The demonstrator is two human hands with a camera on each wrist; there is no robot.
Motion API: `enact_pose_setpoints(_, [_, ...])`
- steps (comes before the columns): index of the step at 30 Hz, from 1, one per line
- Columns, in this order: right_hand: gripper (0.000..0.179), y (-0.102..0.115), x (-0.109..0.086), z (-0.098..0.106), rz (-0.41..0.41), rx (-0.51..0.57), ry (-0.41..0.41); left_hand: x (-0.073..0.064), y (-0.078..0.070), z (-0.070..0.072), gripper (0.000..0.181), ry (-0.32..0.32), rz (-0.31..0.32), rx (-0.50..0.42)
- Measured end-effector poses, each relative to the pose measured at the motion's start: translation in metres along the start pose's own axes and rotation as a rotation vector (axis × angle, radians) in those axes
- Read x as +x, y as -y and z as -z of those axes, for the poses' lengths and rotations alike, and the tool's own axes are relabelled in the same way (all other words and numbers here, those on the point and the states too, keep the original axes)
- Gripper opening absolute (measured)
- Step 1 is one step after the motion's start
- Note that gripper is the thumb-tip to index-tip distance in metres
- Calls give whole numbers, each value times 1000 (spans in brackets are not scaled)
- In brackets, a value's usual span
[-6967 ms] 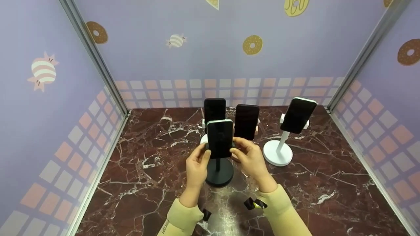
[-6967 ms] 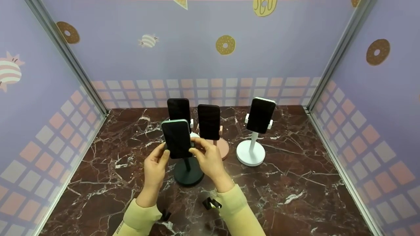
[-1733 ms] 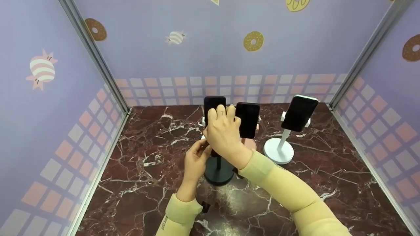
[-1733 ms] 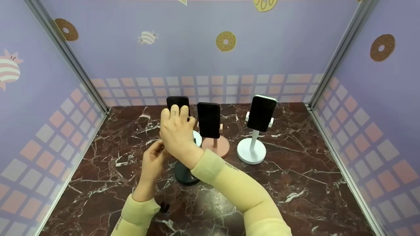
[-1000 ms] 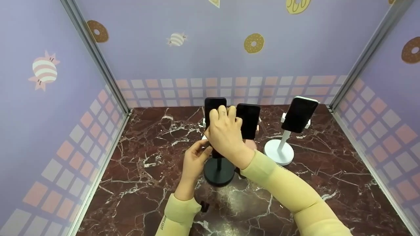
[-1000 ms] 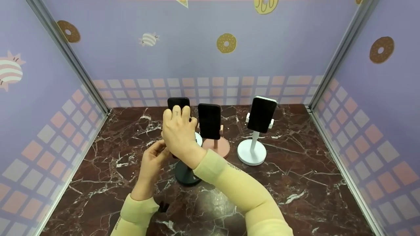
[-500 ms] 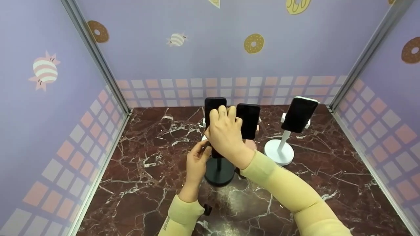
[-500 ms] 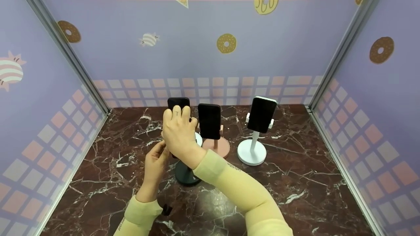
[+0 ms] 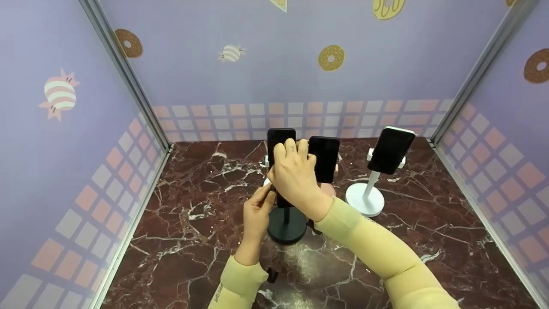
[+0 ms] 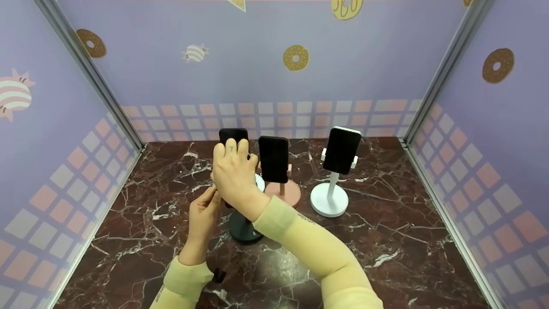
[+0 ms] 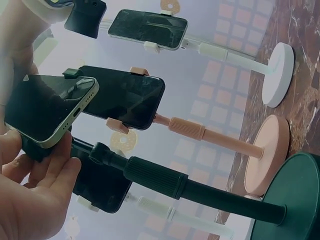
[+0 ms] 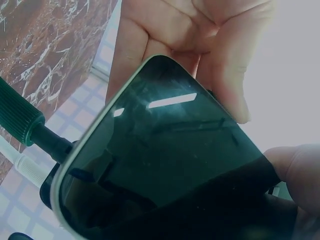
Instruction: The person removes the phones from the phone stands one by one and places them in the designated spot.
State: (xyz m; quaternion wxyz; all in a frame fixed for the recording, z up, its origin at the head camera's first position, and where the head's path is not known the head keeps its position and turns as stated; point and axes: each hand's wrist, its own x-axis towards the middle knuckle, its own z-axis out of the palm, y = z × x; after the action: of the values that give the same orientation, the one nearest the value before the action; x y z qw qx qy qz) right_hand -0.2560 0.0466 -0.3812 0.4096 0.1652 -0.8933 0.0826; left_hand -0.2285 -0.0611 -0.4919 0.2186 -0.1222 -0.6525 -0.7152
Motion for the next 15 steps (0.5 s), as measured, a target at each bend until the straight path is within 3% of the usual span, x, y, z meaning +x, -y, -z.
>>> enact_pose_setpoints(15, [27, -5, 0, 2, -2, 53, 44, 0, 2, -1, 33, -10, -2, -51])
